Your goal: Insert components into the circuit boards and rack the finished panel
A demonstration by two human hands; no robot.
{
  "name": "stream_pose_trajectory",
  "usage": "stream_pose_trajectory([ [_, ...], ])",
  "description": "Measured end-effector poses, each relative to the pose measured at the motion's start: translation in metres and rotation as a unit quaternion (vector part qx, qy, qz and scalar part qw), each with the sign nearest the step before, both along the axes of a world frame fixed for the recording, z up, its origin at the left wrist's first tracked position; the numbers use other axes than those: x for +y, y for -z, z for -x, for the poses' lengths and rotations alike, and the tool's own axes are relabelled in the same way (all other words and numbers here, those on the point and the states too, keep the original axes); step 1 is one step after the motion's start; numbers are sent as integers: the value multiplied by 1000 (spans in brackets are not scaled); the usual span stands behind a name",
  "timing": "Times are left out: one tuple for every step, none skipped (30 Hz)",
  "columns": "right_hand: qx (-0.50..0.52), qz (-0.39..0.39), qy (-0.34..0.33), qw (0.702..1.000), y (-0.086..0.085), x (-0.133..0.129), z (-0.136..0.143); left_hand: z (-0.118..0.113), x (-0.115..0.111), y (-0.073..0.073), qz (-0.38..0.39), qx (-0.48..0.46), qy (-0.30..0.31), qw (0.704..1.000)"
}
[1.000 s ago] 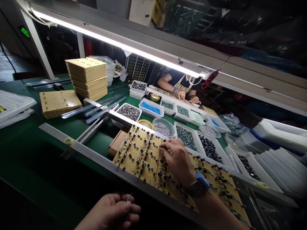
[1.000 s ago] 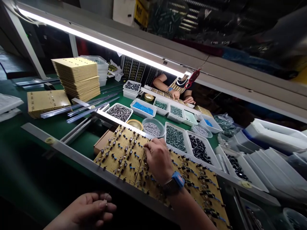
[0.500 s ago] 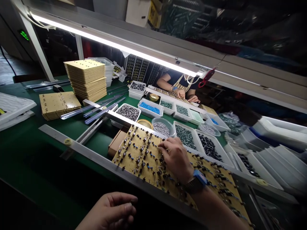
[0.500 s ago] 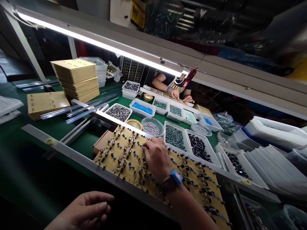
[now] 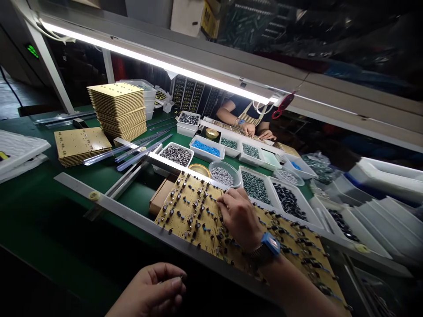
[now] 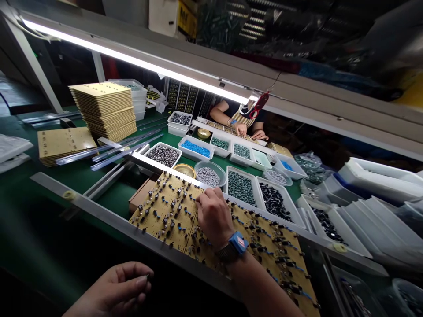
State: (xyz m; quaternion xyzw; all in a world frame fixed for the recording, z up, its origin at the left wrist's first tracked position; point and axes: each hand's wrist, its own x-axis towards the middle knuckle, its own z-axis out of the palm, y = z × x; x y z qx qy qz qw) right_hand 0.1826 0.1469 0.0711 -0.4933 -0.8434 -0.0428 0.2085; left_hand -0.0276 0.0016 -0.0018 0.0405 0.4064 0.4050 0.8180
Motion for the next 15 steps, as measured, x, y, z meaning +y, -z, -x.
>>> stream_pose_trajectory([
  [3, 1, 1, 1000, -1, -1, -1, 0, 0, -1, 2, 1, -4, 1000],
  [7, 2, 3, 1000, -2, -3, -1, 0, 1, -3, 3, 1, -7, 1000],
  [10, 0, 8, 1000, -4, -7, 0, 1, 1, -4, 4, -1, -9, 1000],
  [21, -3, 12, 1000, -5, -13, 1, 1, 1, -5, 4, -5, -10, 1000],
  [48, 4, 17, 999, -7, -21, 4, 1, 2, -6, 4, -10, -9, 1000],
  [92, 29, 19, 995, -9, -31, 7, 1, 2, -7, 3, -15, -7, 1000],
  [148, 81, 15, 986, -10, -43, 12, 1, 2, -7, 3, -21, -7, 1000],
  [209, 155, 5, 965, -11, -57, 18, 1, 1, -7, 2, -27, -9, 1000],
  [260, 245, -13, 934, -10, -70, 23, 1, 1, -6, -1, -33, -10, 999],
  [290, 324, -35, 900, -8, -83, 29, 1, 1, -4, -7, -38, -10, 999],
  [300, 372, -55, 877, -5, -95, 34, 0, 0, -2, -14, -45, -9, 999],
  [301, 391, -73, 867, -1, -105, 38, 0, 0, -1, -22, -52, -5, 998],
  [297, 383, -85, 871, 4, -112, 41, -1, 0, 0, -27, -59, 3, 998],
  [293, 359, -93, 881, 8, -117, 42, -1, -1, 1, -31, -66, 12, 997],
  [287, 334, -99, 892, 13, -120, 43, -1, -1, 1, -32, -73, 21, 997],
])
